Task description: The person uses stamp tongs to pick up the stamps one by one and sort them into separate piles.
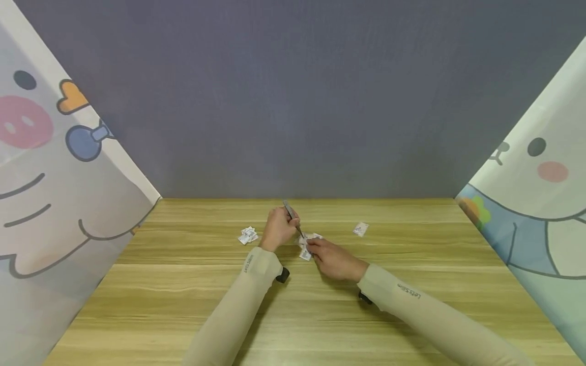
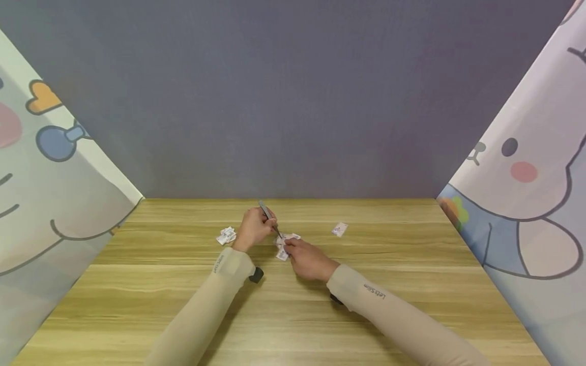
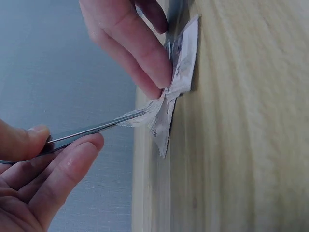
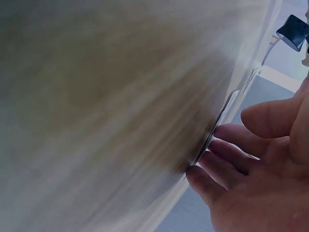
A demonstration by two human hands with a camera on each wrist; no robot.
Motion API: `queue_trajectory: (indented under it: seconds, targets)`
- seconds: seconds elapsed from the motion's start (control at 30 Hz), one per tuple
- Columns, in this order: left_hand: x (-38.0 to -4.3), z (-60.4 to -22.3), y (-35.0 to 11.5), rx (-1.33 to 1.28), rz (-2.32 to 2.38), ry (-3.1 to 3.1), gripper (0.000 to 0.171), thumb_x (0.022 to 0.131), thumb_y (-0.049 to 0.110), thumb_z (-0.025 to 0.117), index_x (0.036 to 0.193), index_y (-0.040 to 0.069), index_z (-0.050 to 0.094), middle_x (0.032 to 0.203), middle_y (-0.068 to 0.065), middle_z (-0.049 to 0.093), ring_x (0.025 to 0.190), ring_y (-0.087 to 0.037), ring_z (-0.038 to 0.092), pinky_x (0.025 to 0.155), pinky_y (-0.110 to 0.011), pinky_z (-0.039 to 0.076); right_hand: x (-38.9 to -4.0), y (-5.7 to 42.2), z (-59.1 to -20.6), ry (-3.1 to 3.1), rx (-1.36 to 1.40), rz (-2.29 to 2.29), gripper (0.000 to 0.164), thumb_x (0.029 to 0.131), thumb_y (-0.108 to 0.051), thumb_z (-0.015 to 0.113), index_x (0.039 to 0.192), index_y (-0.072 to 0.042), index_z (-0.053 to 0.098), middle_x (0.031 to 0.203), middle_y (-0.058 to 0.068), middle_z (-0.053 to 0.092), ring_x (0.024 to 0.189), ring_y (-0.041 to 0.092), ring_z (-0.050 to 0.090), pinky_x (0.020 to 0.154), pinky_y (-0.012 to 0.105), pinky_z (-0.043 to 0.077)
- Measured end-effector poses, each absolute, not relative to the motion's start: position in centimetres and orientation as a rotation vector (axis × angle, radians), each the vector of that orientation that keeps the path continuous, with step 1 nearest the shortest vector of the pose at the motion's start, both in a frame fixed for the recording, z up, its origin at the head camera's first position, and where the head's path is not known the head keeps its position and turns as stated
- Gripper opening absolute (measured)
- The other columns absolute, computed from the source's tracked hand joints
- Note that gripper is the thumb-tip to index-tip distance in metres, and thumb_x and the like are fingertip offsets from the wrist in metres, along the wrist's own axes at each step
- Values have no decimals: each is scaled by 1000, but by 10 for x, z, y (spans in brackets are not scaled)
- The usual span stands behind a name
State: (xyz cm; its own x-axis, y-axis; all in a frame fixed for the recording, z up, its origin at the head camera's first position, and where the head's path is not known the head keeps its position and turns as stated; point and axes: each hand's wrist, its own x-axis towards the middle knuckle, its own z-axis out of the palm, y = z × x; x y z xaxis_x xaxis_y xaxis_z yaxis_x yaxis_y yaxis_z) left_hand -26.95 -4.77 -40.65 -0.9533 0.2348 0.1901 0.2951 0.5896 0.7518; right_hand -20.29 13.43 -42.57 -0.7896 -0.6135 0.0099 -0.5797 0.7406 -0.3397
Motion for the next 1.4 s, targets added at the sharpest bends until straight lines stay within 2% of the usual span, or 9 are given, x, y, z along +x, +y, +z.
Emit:
queue_trajectory:
  seconds: [0.13, 0.43, 0.67, 0.8, 0.9, 1.0, 1.17, 1.4]
  targets:
    - [-269, -406, -49, -435, -1324, -2720, 11, 94, 8, 59, 85, 9, 65, 73, 0, 61, 57, -13, 55, 52, -28, 46, -203, 136, -425, 2833, -985, -565, 34, 98, -5, 45, 129, 5, 53, 138, 17, 44, 128, 32, 41, 104, 42, 34]
    - [-271, -402, -49, -484, -1384, -2622, 8, 93, 7, 61, 87, 5, 66, 75, -3, 65, 62, -11, 62, 52, -25, 50, -199, 149, -411, 2883, -971, -691, 29, 97, -4, 47, 122, 3, 61, 137, 17, 46, 125, 32, 45, 100, 44, 38]
    - [-271, -394, -32, -563, -1467, -2526, 9, 93, 6, 60, 87, 4, 66, 73, -4, 66, 61, -11, 63, 55, -26, 52, -200, 178, -392, 2989, -892, -740, 31, 95, 0, 50, 124, 7, 57, 137, 19, 46, 121, 34, 48, 96, 47, 41]
    - [-270, -393, -16, -612, -1508, -2474, 10, 94, 5, 58, 89, 0, 66, 74, -5, 66, 58, -10, 61, 53, -24, 51, -201, 199, -384, 3013, -775, -791, 32, 95, 1, 48, 126, 7, 55, 139, 18, 44, 120, 36, 48, 94, 48, 42]
    - [-267, -395, -1, -637, -1489, -2478, 13, 95, 6, 57, 89, 0, 67, 66, -4, 64, 46, -9, 51, 43, -22, 43, -202, 213, -383, 3032, -706, -803, 31, 96, 2, 47, 125, 8, 55, 139, 19, 43, 116, 35, 51, 90, 48, 45]
    - [-265, -397, 16, -637, -1467, -2464, 13, 95, 7, 58, 90, 0, 67, 64, -3, 63, 45, -8, 50, 41, -20, 41, -202, 224, -386, 3050, -675, -800, 31, 95, 3, 46, 124, 8, 56, 137, 21, 44, 112, 35, 54, 87, 47, 46]
    - [-264, -400, 43, -577, -1496, -2417, 9, 94, 6, 59, 92, 0, 66, 76, -5, 67, 61, -7, 62, 52, -18, 49, -203, 235, -391, 3064, -640, -786, 31, 95, 4, 44, 124, 9, 56, 135, 21, 46, 112, 36, 53, 88, 48, 45]
    - [-264, -402, 72, -521, -1452, -2447, 7, 92, 6, 61, 90, 3, 67, 80, -5, 67, 65, -13, 63, 56, -19, 51, -204, 244, -397, 3050, -615, -769, 33, 96, 2, 44, 126, 9, 54, 134, 23, 47, 116, 38, 50, 93, 50, 42]
